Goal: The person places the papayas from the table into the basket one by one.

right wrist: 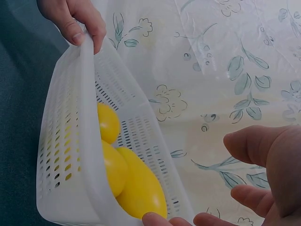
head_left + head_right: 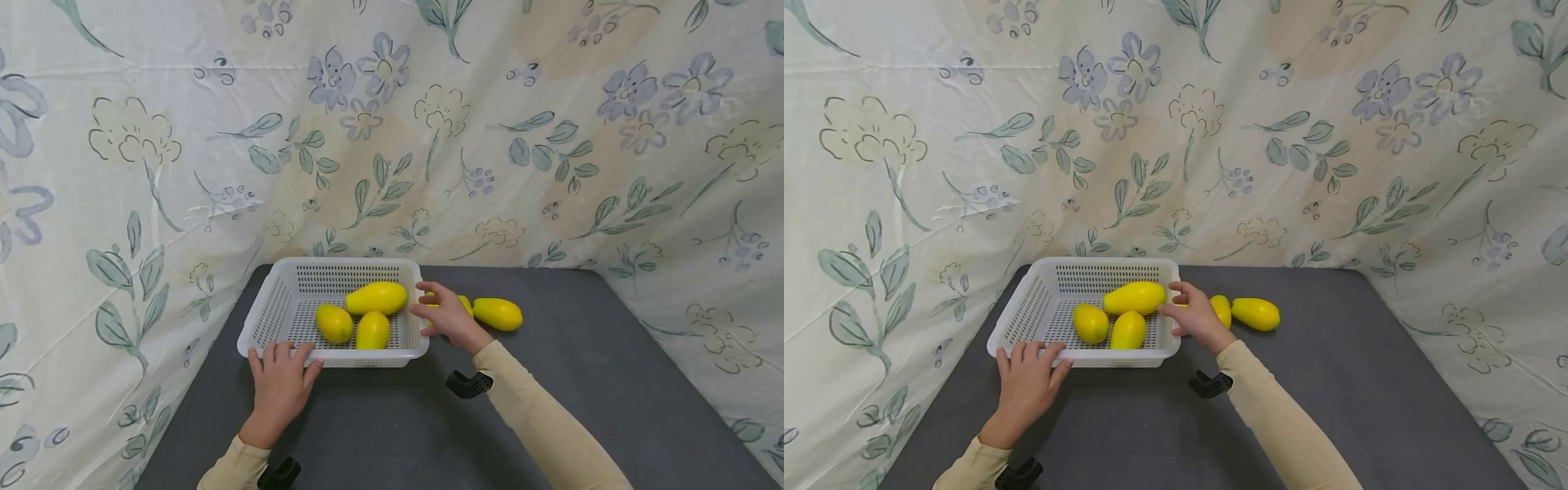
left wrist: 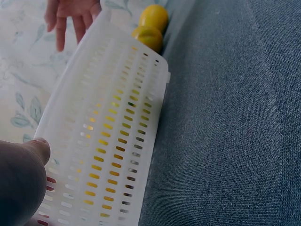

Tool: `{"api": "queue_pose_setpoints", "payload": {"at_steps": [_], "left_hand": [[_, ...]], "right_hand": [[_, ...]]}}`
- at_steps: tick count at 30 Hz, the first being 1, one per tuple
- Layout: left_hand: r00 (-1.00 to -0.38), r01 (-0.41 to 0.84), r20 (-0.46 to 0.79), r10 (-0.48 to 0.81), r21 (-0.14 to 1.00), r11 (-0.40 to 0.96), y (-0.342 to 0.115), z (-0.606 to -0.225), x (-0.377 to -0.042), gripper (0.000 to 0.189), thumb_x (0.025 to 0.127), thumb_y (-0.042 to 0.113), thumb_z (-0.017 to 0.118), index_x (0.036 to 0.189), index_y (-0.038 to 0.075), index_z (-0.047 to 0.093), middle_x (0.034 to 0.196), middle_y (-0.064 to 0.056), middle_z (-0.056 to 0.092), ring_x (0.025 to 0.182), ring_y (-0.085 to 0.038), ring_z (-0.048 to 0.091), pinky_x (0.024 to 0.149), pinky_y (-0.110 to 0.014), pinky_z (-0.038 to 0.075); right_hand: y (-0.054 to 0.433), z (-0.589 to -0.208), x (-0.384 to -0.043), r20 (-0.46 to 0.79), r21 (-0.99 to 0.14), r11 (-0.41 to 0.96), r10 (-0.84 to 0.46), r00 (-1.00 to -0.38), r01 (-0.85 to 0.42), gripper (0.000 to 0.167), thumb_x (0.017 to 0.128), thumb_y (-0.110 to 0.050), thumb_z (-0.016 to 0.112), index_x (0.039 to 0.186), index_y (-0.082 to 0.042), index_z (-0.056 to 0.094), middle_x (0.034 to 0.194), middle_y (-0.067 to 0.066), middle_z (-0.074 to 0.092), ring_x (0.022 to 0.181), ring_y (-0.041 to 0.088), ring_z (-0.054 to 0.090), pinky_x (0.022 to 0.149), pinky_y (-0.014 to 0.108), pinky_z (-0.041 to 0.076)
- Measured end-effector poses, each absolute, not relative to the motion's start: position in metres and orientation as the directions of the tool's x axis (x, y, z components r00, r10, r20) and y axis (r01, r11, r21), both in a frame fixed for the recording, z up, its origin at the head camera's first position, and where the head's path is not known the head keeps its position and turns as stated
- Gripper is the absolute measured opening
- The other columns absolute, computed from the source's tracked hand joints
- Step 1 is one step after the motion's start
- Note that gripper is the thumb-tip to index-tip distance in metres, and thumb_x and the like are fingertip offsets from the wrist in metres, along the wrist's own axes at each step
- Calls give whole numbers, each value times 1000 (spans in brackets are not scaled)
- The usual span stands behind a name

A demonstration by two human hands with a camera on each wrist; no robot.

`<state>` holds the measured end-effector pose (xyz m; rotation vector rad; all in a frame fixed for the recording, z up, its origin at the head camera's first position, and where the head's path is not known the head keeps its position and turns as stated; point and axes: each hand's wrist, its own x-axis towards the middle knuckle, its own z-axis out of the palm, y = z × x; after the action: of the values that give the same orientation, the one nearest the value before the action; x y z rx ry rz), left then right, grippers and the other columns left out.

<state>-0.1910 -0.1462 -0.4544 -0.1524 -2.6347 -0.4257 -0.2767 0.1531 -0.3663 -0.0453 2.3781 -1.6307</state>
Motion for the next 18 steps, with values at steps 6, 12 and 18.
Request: {"api": "queue_pose_setpoints", "payload": {"at_steps": [6, 12, 18], "left_hand": [[-881, 178, 472, 34, 264, 948, -146, -454, -191, 36, 92, 31, 74, 119, 8, 70, 115, -27, 59, 117, -49, 44, 107, -77, 16], [-882, 178, 470, 34, 264, 948, -146, -455, -191, 36, 92, 32, 74, 119, 9, 70, 116, -27, 59, 117, -48, 44, 107, -77, 16], [-882, 173, 469, 30, 265, 949, -146, -457, -191, 36, 92, 32, 74, 119, 9, 70, 116, -27, 59, 118, -48, 44, 107, -77, 16]], "right_hand": [[154, -368, -277, -190, -924, 364, -175, -966, 116, 60, 99, -24, 67, 152, -14, 41, 152, 23, 46, 129, 43, 57, 84, 46, 62], [158, -368, -276, -185, -925, 364, -184, -965, 108, 63, 100, -25, 66, 154, -11, 38, 151, 23, 46, 125, 40, 60, 85, 44, 62], [168, -367, -277, -178, -929, 355, -178, -968, 105, 59, 102, -23, 63, 154, -11, 39, 152, 24, 46, 128, 42, 59, 84, 43, 62]]}}
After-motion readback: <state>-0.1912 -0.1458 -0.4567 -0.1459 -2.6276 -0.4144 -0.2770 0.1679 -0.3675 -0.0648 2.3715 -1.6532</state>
